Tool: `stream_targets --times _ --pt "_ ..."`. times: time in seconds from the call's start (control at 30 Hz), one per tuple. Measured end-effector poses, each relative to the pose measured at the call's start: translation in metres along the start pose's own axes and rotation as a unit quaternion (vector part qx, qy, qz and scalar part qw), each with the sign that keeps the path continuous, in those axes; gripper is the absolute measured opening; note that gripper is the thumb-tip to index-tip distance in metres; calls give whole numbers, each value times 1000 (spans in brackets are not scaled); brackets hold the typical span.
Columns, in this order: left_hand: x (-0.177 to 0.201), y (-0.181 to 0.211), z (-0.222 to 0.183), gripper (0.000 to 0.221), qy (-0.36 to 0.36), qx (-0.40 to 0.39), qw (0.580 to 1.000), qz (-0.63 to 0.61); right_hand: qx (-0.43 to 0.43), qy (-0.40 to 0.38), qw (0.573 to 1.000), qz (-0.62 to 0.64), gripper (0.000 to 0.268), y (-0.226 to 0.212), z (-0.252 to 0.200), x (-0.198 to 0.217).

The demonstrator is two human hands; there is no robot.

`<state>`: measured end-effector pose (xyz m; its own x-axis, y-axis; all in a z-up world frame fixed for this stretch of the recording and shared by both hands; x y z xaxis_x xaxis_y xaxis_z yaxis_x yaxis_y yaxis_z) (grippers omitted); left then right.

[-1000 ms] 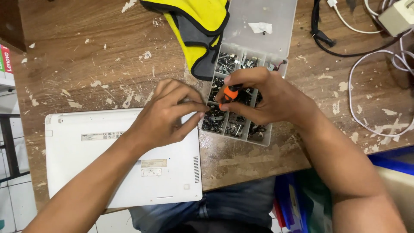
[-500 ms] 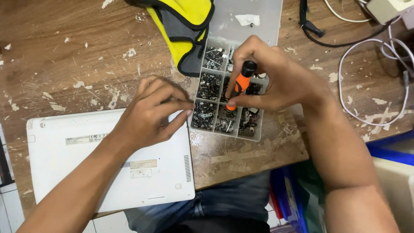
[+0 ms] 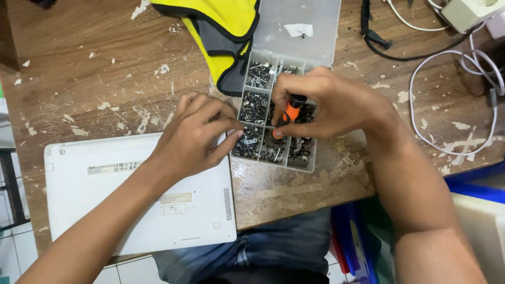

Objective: Fastening the bottom casing of a laptop with screws using a manual screwdriver.

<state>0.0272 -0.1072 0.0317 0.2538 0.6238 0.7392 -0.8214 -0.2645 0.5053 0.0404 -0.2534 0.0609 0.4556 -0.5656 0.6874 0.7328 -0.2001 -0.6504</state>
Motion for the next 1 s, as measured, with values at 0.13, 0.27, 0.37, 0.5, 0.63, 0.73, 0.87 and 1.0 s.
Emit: stream_targets --times 0.13,0.27,0.37,0.5,0.63,0.73,0.87,1.0 --pt "5 13 18 9 16 10 1000 13 -29 -21 999 -11 35 -1 4 -5" --pt "4 8 20 4 79 -6 996 -44 -26 -21 999 -22 35 1 3 -6" --pt "6 5 16 5 89 -10 994 -65 -32 -17 999 -18 31 1 3 -3" --pt "8 7 11 7 90 6 992 -83 -7 34 999 18 33 0 0 6" --pt "-4 3 11 27 65 47 990 -116 -15 97 992 84 41 -1 -4 20" --pt "-10 5 13 33 53 54 985 -155 25 166 977 129 49 -2 -5 32" --pt "-6 9 14 21 91 41 973 -208 -3 201 964 176 45 9 -8 36" --pt "-3 8 13 15 107 44 966 -233 -12 213 960 182 46 15 -11 39"
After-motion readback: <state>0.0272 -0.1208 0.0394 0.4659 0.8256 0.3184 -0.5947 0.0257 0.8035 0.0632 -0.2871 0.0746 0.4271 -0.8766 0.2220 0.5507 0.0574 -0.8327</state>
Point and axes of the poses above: each hand's wrist, its own z-axis towards the middle knuckle, its own x-axis out of the back of the hand, y = z × x, the point moved 9 cm from there along z, towards the middle knuckle, and after that the axes turned 7 degrees about -z, right-handed, at the moved point
